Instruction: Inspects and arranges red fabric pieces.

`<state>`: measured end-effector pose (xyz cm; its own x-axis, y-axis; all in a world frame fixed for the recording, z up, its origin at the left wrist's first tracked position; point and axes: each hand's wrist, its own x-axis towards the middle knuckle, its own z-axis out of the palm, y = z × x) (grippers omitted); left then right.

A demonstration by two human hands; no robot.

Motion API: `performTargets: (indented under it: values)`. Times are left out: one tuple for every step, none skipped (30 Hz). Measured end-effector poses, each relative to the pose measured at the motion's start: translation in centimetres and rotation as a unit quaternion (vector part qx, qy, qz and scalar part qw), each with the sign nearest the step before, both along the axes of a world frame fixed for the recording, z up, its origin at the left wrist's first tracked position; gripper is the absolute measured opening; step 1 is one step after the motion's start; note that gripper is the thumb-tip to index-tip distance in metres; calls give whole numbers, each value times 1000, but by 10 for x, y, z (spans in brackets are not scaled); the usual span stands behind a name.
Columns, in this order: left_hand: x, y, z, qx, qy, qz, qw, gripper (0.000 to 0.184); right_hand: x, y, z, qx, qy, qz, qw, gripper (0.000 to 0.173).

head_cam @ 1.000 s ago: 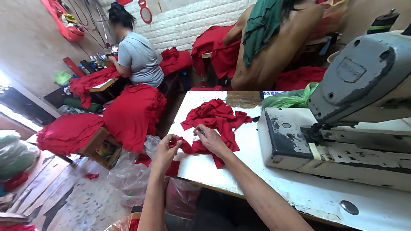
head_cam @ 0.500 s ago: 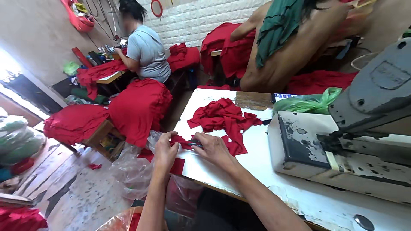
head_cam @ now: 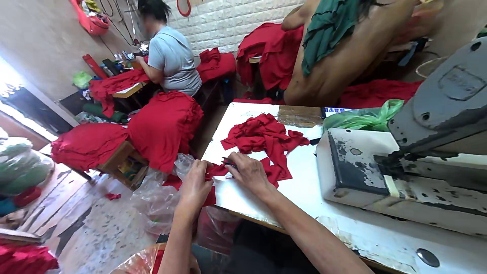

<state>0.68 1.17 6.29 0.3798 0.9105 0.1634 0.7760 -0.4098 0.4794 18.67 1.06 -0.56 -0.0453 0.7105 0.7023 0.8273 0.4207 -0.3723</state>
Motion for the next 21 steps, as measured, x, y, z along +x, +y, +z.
performTargets:
  values:
    - [-1, 1, -5, 29, -8, -10, 1000, 25, 1, 0, 1, 3, 8, 4, 1000, 17]
    - [-2, 3, -10, 61, -20, -19, 998, 19, 1, -1, 2, 3, 20, 9, 1000, 18]
    - [-2, 5, -14, 90, -34, -28, 995, 18, 2, -2, 3, 0, 37, 14, 999, 18]
    - [-3, 7, -18, 117, -54, -33, 991, 21, 4, -3, 5, -10, 60, 21, 998, 20]
    - [-3, 10, -23, 137, -82, -29, 987, 26, 7, -3, 8, -23, 88, 25, 996, 21]
    - [-3, 12, -26, 147, -120, -13, 982, 31, 11, -4, 11, -45, 122, 28, 991, 22]
    - [-3, 14, -29, 149, -169, 15, 974, 36, 17, -4, 15, -71, 155, 28, 985, 24]
    - [-3, 18, -32, 141, -232, 45, 961, 39, 23, -3, 18, -94, 193, 26, 976, 26]
    - [-2, 22, -34, 126, -305, 66, 942, 37, 30, -1, 21, -111, 230, 24, 967, 28]
    - [-1, 26, -35, 95, -389, 75, 913, 34, 37, 1, 21, -116, 267, 25, 957, 30]
    - [1, 27, -32, 47, -469, 73, 879, 30, 43, 4, 21, -118, 298, 26, 947, 31]
    - [3, 27, -28, -6, -535, 69, 842, 27, 49, 6, 20, -122, 322, 27, 938, 31]
    - [7, 27, -25, -43, -569, 70, 818, 29, 55, 9, 19, -131, 337, 28, 932, 32]
    - [11, 28, -26, -62, -575, 67, 813, 28, 62, 10, 18, -148, 342, 29, 928, 33]
    - [13, 30, -29, -74, -548, 51, 831, 25, 68, 12, 18, -170, 338, 27, 925, 34]
    - [14, 31, -32, -83, -482, 31, 872, 18, 73, 13, 18, -200, 321, 23, 925, 35]
    - [15, 32, -34, -88, -383, 13, 919, 12, 77, 13, 19, -235, 290, 16, 928, 34]
    - [18, 31, -34, -92, -270, 0, 959, 18, 78, 13, 19, -278, 248, 13, 928, 33]
    - [23, 30, -33, -103, -165, -14, 981, 28, 77, 13, 20, -326, 199, 14, 924, 33]
    - [31, 30, -33, -116, -79, -23, 990, 35, 74, 12, 22, -373, 147, 14, 916, 34]
    - [38, 30, -34, -119, -19, -31, 992, 38, 69, 11, 24, -411, 96, 11, 907, 34]
